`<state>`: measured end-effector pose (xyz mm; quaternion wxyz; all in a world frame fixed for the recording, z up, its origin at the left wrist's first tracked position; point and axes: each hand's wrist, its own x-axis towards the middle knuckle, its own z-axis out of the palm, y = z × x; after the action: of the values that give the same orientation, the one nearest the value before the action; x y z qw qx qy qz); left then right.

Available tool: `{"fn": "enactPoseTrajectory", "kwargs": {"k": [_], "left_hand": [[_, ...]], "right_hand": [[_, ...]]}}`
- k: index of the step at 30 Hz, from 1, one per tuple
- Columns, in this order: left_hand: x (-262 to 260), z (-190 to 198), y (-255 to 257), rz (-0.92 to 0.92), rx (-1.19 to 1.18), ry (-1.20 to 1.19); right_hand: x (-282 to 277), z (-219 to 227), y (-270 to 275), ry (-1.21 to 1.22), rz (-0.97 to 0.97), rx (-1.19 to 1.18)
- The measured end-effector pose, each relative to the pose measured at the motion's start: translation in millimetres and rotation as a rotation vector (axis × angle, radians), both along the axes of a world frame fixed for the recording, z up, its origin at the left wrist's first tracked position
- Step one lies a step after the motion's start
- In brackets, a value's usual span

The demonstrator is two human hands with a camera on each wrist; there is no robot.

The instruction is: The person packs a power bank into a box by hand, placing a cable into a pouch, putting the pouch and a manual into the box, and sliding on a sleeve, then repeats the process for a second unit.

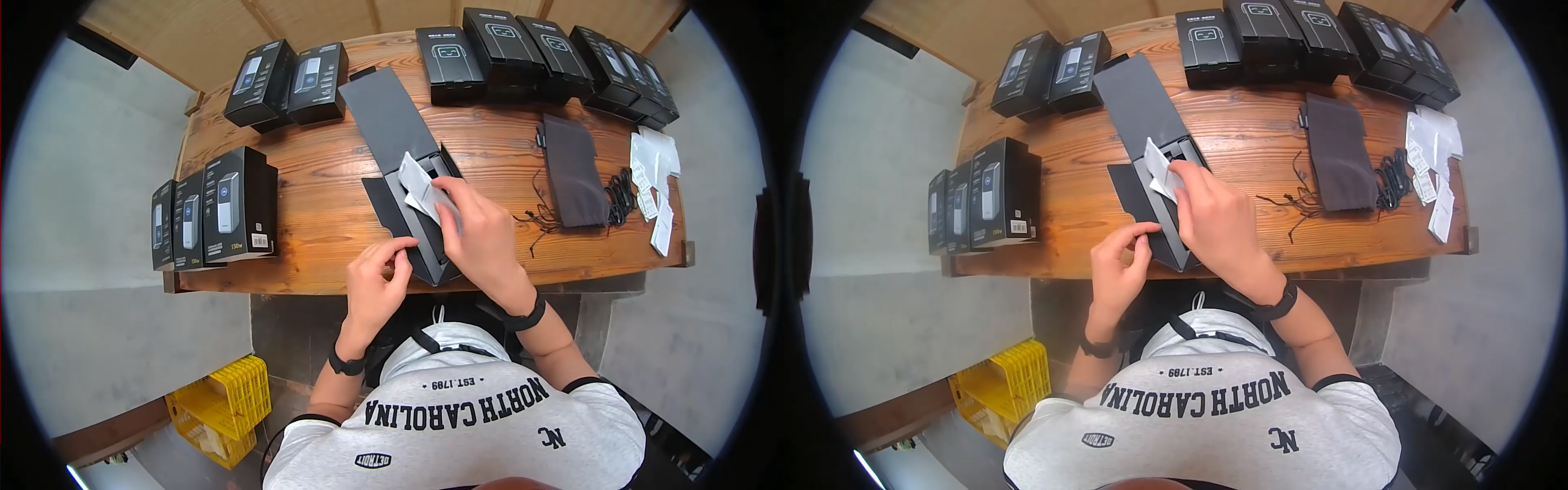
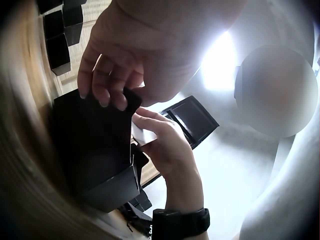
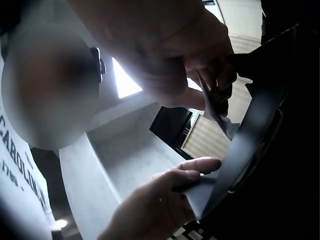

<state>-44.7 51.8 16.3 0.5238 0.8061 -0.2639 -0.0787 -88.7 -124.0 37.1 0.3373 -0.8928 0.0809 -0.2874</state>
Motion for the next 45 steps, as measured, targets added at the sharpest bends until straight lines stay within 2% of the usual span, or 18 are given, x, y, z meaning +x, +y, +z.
{"fn": "enactPoseTrajectory", "kwargs": {"k": [1, 3, 7, 9, 15, 17, 19, 20, 22, 24, 26, 27, 39, 40, 41, 42, 44, 45], "left_hand": [[0.0, 0.6, 0.3, -0.005, 0.013, -0.019], [-0.2, 1.5, 0.6, -0.009, 0.019, -0.021], [0.9, -1.5, 0.6, -0.029, 0.015, -0.075], [0.7, -1.7, 0.1, -0.031, 0.002, -0.087], [1.3, -4.0, -1.0, -0.013, 0.004, -0.177], [0.6, -4.3, 0.0, -0.013, 0.003, -0.187], [-0.4, -2.2, 2.6, -0.042, 0.144, -0.196], [-1.4, 0.7, 1.4, -0.046, 0.144, -0.197], [-3.2, 9.3, -1.1, -0.008, 0.233, -0.383], [-2.9, 14.3, -1.6, -0.015, 0.306, -0.476], [-3.2, 14.2, -1.6, -0.02, 0.381, -0.568], [-3.3, 11.7, -1.7, -0.045, 0.408, -0.556], [-1.5, 2.5, -6.3, -0.18, 0.378, -0.458], [1.2, -0.2, -5.5, -0.16, 0.23, -0.364], [3.3, -3.3, -3.8, -0.139, 0.084, -0.269], [4.7, -6.3, -1.4, -0.139, 0.086, -0.269], [8.6, -13.3, 3.7, -0.184, -0.052, -0.111], [11.2, -16.5, 5.3, -0.255, -0.088, -0.019]], "right_hand": [[0.2, -2.2, -2.2, 0.001, -0.001, -0.003], [-1.3, -7.5, -11.2, 0.141, -0.011, -0.254], [-8.7, -16.0, -18.0, 0.265, 0.028, -0.232], [-14.1, -14.8, -16.8, 0.254, 0.108, -0.229], [-22.2, -9.8, -21.6, 0.114, 0.116, -0.133], [-25.2, -7.2, -23.8, 0.149, 0.146, -0.081], [-27.8, -8.0, -24.1, 0.185, 0.167, -0.028], [-27.2, -11.7, -23.1, 0.169, 0.15, -0.099], [-26.0, -13.4, -22.0, 0.15, 0.132, -0.168], [-24.3, -12.6, -21.0, 0.13, -0.013, -0.195], [-23.4, -15.0, -25.3, 0.12, -0.041, -0.257], [-23.7, -16.3, -27.6, 0.112, -0.076, -0.321], [-32.1, -19.4, -38.2, 0.133, 0.041, -0.291], [-33.7, -18.7, -40.1, 0.133, 0.04, -0.289], [-35.8, -18.1, -42.0, 0.068, 0.01, -0.099], [-37.8, -18.4, -44.4, 0.003, -0.021, 0.091], [-42.8, -24.2, -51.3, -0.012, -0.003, 0.135], [-46.7, -30.5, -53.9, 0.027, 0.061, 0.258]]}}
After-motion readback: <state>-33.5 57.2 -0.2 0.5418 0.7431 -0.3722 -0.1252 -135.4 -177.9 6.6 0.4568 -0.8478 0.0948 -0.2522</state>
